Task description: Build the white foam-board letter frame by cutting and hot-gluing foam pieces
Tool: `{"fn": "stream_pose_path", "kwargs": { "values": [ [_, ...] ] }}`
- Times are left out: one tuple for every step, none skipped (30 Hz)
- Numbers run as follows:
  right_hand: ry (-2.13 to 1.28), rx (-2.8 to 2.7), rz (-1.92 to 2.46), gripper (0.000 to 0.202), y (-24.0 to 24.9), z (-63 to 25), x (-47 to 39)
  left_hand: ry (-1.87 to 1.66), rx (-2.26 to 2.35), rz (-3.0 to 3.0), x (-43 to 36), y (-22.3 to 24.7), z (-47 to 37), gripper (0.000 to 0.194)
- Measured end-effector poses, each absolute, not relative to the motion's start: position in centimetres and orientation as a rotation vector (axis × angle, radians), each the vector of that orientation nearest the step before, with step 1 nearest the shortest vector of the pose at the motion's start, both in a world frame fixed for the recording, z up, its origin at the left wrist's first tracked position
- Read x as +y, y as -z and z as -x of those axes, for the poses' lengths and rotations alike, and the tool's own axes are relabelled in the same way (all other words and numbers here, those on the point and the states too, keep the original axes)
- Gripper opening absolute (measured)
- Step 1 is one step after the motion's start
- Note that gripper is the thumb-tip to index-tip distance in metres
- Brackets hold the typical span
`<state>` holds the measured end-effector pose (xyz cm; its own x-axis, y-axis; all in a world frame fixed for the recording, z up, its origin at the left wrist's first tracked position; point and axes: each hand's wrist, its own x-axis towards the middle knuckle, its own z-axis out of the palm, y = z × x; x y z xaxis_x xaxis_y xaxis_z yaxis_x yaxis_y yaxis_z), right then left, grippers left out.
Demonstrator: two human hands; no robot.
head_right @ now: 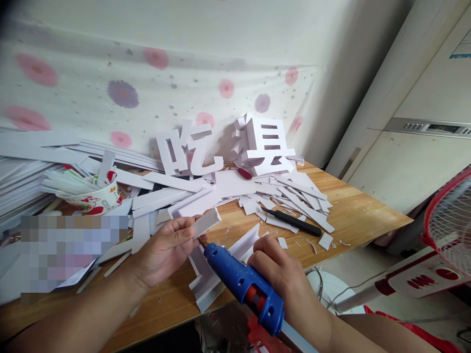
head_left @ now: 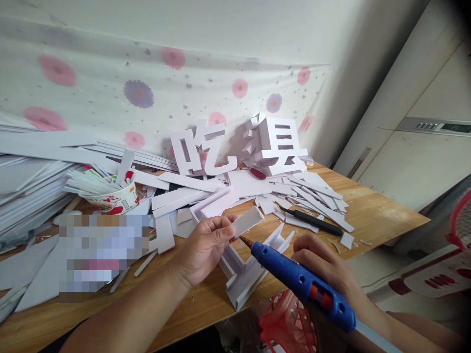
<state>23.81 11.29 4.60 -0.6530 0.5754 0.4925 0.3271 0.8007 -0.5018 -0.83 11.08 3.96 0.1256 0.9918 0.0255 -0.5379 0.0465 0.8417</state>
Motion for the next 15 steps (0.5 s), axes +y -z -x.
{"fn": "stream_pose_path", "kwargs": {
  "values": [
    [-0.487, -2.322, 0.662, 0.017, -4.6, -23.9, 11.3, -1.324, 0.694, -0.836, 11.1, -3.9, 0.8, 0.025],
    [-0.487, -2.323, 0.661, 0.016, -4.6, -23.9, 11.3, -1.323, 0.688, -0.837, 11.1, -3.9, 0.8, 0.024],
    [-0.488, -2.324, 0.660, 0.015, -4.5, -24.0, 11.3, -1.323, 0.684, -0.837, 11.1, -3.9, 0.8, 0.024],
    [-0.489, -2.325, 0.661, 0.015, -4.5, -24.1, 11.4, -1.324, 0.682, -0.838, 11.1, -3.9, 0.8, 0.023],
    [-0.491, -2.323, 0.663, 0.014, -4.4, -24.2, 11.4, -1.326, 0.682, -0.839, 11.2, -3.9, 0.9, 0.023],
    [-0.492, -2.318, 0.663, 0.015, -4.4, -24.3, 11.4, -1.328, 0.684, -0.841, 11.2, -3.9, 0.9, 0.024],
    [-0.498, -2.311, 0.666, 0.015, -4.3, -24.4, 11.4, -1.329, 0.685, -0.844, 11.2, -4.0, 0.9, 0.023],
    [-0.508, -2.301, 0.669, 0.016, -4.3, -24.5, 11.5, -1.331, 0.686, -0.847, 11.2, -4.0, 0.9, 0.023],
    [-0.514, -2.293, 0.668, 0.017, -4.3, -24.5, 11.5, -1.331, 0.686, -0.847, 11.2, -4.1, 0.9, 0.023],
    [-0.515, -2.286, 0.662, 0.016, -4.3, -24.6, 11.5, -1.332, 0.686, -0.847, 11.2, -4.1, 0.9, 0.023],
    [-0.509, -2.280, 0.654, 0.014, -4.3, -24.7, 11.5, -1.332, 0.687, -0.845, 11.2, -4.2, 0.9, 0.023],
    [-0.499, -2.275, 0.646, 0.013, -4.4, -24.7, 11.5, -1.331, 0.689, -0.844, 11.2, -4.2, 0.9, 0.023],
    [-0.486, -2.270, 0.642, 0.012, -4.4, -24.8, 11.6, -1.327, 0.693, -0.844, 11.1, -4.2, 1.0, 0.024],
    [-0.472, -2.265, 0.647, 0.011, -4.4, -24.9, 11.6, -1.323, 0.696, -0.843, 11.1, -4.2, 1.0, 0.024],
    [-0.461, -2.259, 0.663, 0.011, -4.5, -24.9, 11.6, -1.322, 0.698, -0.843, 11.1, -4.2, 1.1, 0.023]
  ]
}}
